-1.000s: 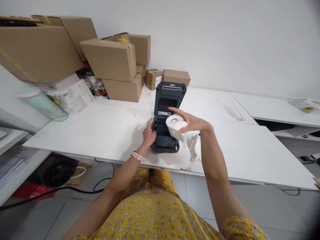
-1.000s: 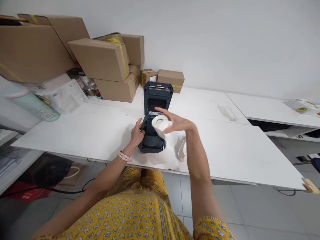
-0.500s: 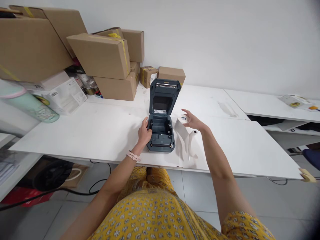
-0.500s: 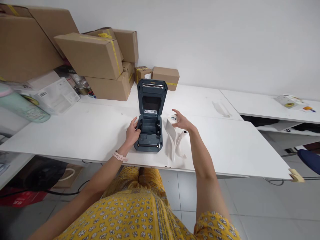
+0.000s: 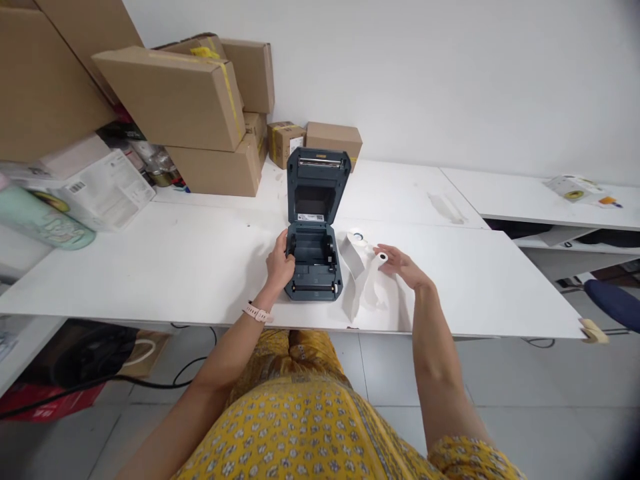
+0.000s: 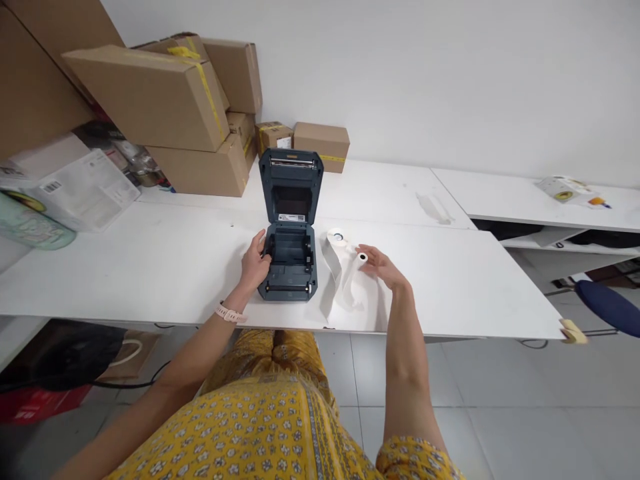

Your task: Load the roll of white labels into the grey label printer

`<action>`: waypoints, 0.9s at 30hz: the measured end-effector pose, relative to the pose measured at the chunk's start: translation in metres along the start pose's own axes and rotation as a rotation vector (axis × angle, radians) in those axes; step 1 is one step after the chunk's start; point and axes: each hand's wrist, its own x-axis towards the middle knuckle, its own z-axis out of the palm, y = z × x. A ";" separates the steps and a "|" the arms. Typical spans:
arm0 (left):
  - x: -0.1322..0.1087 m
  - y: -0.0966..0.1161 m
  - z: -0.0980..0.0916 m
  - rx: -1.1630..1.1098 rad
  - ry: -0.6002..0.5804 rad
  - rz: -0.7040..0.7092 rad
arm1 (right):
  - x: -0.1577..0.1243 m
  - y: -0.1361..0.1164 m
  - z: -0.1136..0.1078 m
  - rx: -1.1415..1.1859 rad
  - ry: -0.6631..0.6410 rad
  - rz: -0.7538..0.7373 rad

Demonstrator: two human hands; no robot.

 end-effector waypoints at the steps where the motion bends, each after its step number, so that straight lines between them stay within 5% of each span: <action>1: 0.000 0.000 0.000 -0.002 0.005 -0.001 | -0.002 0.003 0.008 0.018 0.008 0.012; 4: 0.000 0.000 0.000 -0.026 0.011 -0.008 | -0.007 -0.005 0.027 0.072 0.040 -0.017; 8: 0.000 -0.002 0.002 -0.064 0.015 -0.018 | -0.015 -0.063 0.049 0.078 -0.046 -0.224; 11: 0.000 -0.002 0.002 -0.107 0.031 -0.023 | -0.007 -0.118 0.084 -0.190 -0.305 -0.382; 14: -0.001 -0.002 0.001 -0.130 0.034 -0.031 | 0.019 -0.147 0.133 -0.648 -0.405 -0.476; 19: -0.001 -0.003 0.000 -0.136 0.020 -0.032 | 0.057 -0.136 0.189 -1.161 -0.437 -0.395; 27: -0.001 -0.005 0.000 -0.145 0.035 -0.008 | 0.058 -0.108 0.200 -1.028 -0.391 -0.425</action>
